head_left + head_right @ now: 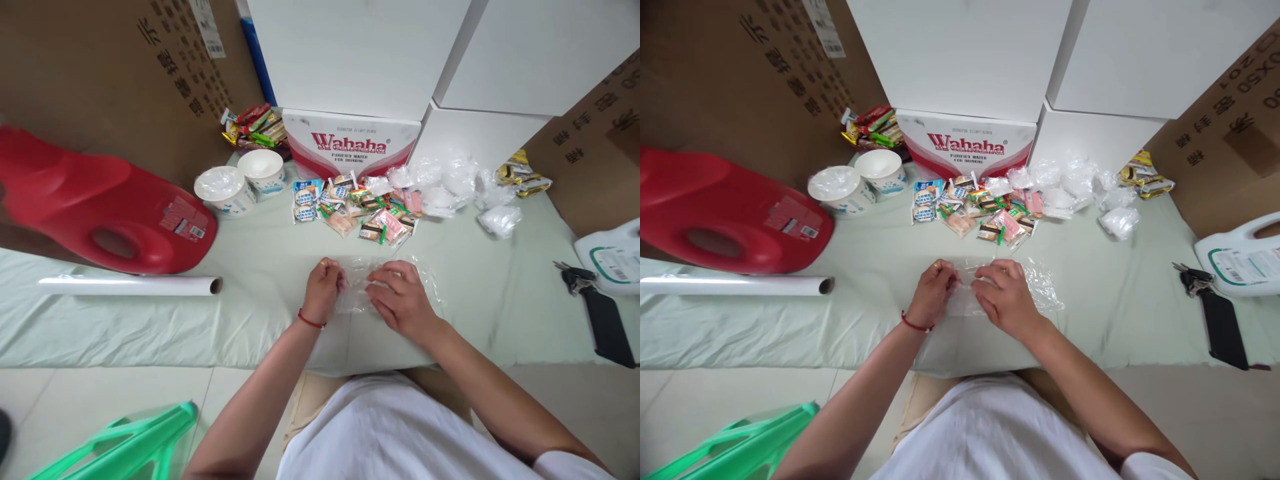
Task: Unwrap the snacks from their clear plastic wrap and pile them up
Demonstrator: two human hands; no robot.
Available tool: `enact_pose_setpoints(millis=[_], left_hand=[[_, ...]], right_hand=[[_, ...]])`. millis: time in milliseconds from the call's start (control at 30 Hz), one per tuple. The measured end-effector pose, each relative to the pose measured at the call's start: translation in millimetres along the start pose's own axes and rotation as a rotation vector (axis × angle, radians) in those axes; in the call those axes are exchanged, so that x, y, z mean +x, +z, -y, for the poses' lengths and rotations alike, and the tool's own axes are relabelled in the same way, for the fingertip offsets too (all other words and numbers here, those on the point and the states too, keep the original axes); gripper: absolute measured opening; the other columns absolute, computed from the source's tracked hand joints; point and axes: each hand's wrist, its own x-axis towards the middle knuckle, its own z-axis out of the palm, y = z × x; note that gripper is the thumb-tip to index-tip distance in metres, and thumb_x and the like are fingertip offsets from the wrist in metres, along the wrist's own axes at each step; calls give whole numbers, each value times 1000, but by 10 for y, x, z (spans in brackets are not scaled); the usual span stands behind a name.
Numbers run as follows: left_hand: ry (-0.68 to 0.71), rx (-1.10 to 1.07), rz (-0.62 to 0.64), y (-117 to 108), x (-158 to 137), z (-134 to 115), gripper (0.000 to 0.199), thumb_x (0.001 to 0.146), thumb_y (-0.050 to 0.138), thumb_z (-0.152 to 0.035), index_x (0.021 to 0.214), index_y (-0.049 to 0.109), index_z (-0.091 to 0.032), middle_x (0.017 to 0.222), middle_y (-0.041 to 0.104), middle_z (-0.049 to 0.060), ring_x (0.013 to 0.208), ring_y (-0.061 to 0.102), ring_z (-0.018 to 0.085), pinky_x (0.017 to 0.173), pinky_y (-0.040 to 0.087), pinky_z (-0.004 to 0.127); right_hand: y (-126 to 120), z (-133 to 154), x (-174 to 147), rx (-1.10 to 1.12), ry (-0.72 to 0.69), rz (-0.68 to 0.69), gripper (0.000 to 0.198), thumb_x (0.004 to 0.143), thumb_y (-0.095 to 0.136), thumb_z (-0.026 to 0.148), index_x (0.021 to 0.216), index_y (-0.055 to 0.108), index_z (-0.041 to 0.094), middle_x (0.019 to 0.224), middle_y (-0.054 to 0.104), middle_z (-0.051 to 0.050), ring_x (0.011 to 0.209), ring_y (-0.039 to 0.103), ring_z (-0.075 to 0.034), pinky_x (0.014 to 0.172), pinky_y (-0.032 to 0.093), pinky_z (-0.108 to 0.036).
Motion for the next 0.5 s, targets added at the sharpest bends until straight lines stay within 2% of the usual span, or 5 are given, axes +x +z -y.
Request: enact_pose_setpoints(millis=[133, 233, 333, 433, 500], left_hand=[[37, 143, -104, -99, 113, 4, 21, 94, 49, -38, 78, 46, -24, 58, 53, -6, 44, 47, 12, 49, 36, 25], [90, 285, -198, -189, 204, 15, 25, 98, 49, -35, 75, 46, -25, 54, 49, -7, 45, 45, 13, 53, 36, 26], [147, 407, -313, -275, 310, 49, 26, 99, 49, -33, 74, 46, -24, 58, 48, -6, 54, 47, 15, 59, 36, 28], [183, 492, -414, -376, 405, 73, 27, 98, 49, -32, 73, 45, -24, 61, 48, -4, 61, 47, 17, 65, 38, 29], [187, 528, -462, -461, 425, 65, 25, 97, 47, -32, 74, 46, -24, 64, 50, -3, 64, 49, 18, 69, 42, 31]], right_hand=[[-205, 272, -122, -97, -162, 171, 16, 99, 59, 10, 106, 69, 20, 102, 76, -5, 114, 60, -24, 113, 38, -52], [-309, 534, -247, -192, -123, 385, 14, 97, 57, 8, 103, 67, 17, 92, 71, -7, 95, 62, -22, 89, 49, -41], [-302, 772, -322, -252, -40, 647, 16, 93, 57, 5, 101, 63, 17, 88, 67, -6, 77, 60, -21, 62, 44, -34], [-178, 923, -323, -247, 5, 848, 17, 93, 55, 5, 104, 60, 17, 91, 66, -7, 74, 62, -21, 56, 42, -31], [-74, 958, -293, -229, 45, 915, 18, 94, 54, 5, 106, 58, 17, 93, 66, -8, 76, 64, -21, 56, 43, -30]])
